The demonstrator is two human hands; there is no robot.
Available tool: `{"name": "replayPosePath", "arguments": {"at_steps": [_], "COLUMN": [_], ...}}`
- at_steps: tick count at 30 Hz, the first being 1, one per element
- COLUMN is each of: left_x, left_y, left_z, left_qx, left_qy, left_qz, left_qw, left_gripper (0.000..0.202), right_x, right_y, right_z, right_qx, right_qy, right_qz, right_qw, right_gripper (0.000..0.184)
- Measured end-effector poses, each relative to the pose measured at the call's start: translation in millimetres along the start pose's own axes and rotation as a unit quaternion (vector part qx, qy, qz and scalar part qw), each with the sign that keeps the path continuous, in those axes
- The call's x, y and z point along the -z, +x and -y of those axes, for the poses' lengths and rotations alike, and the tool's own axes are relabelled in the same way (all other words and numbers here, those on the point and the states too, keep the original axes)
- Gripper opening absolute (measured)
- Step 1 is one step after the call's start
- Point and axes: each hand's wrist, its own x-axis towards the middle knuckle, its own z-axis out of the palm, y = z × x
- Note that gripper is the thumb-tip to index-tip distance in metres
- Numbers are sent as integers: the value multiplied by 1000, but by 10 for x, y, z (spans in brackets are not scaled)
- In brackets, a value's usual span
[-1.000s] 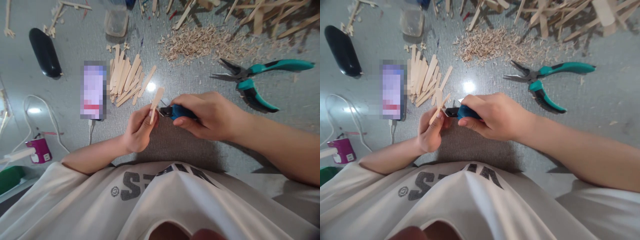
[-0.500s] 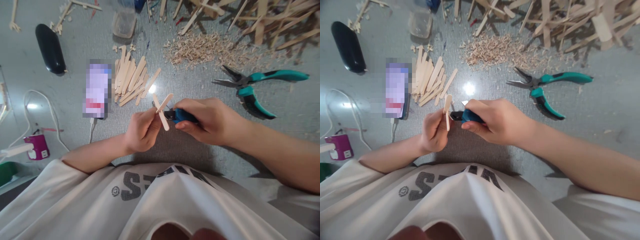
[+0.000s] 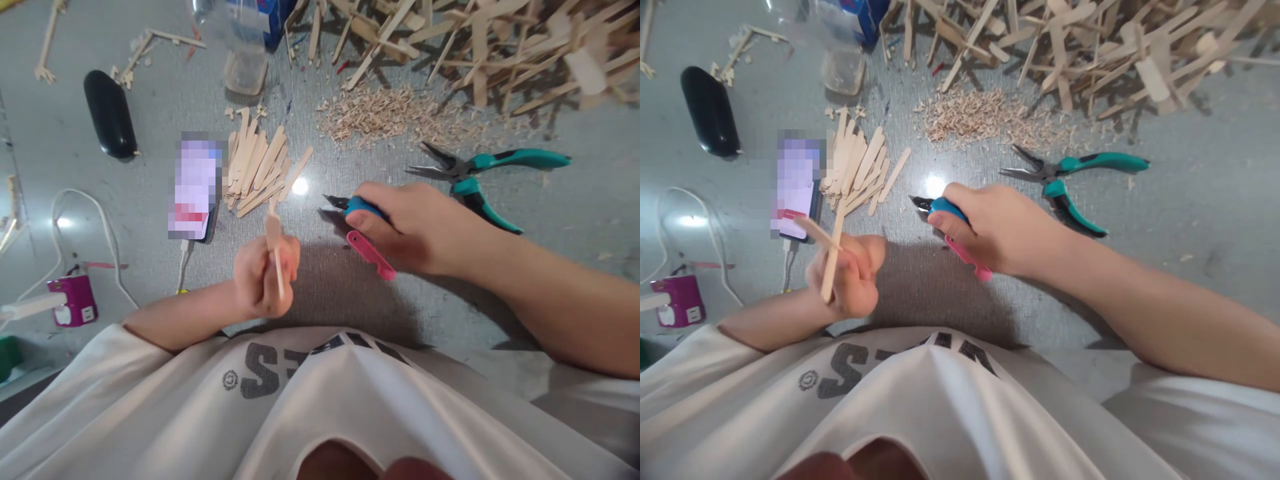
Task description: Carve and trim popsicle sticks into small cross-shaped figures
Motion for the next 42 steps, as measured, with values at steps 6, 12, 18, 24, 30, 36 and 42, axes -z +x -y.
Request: {"name": "replayPosePath", "arguments": {"at_steps": [6,12,18,24,30,36,42], "left_x": [-64,-54,-37,-1,16,18,-6], "left_y": [201,196,149,96,78,88,107], "left_z": [-113,-156,-132,-120,-81,-115,-145], "left_qx": [213,262,257,244,218,218,209], "left_qy": [-173,-180,-127,-85,-52,-12,19], "left_qz": [153,160,155,139,120,124,121], "left_qw": [949,935,946,956,967,968,970], "left_gripper": [61,58,59,56,58,58,64], "right_x": [42,-4,-97,-124,-133,-73,-76], "right_y": [-47,-36,42,62,85,39,-10], "right_z": [76,42,-75,-64,-97,36,91], "right_qx": [7,-2,61,76,99,64,57], "right_qy": [107,143,127,110,106,107,104], "right_qz": [29,74,44,27,27,27,20], "right_qw": [994,987,989,991,989,992,993], "right_gripper": [63,65,72,71,71,69,65]}}
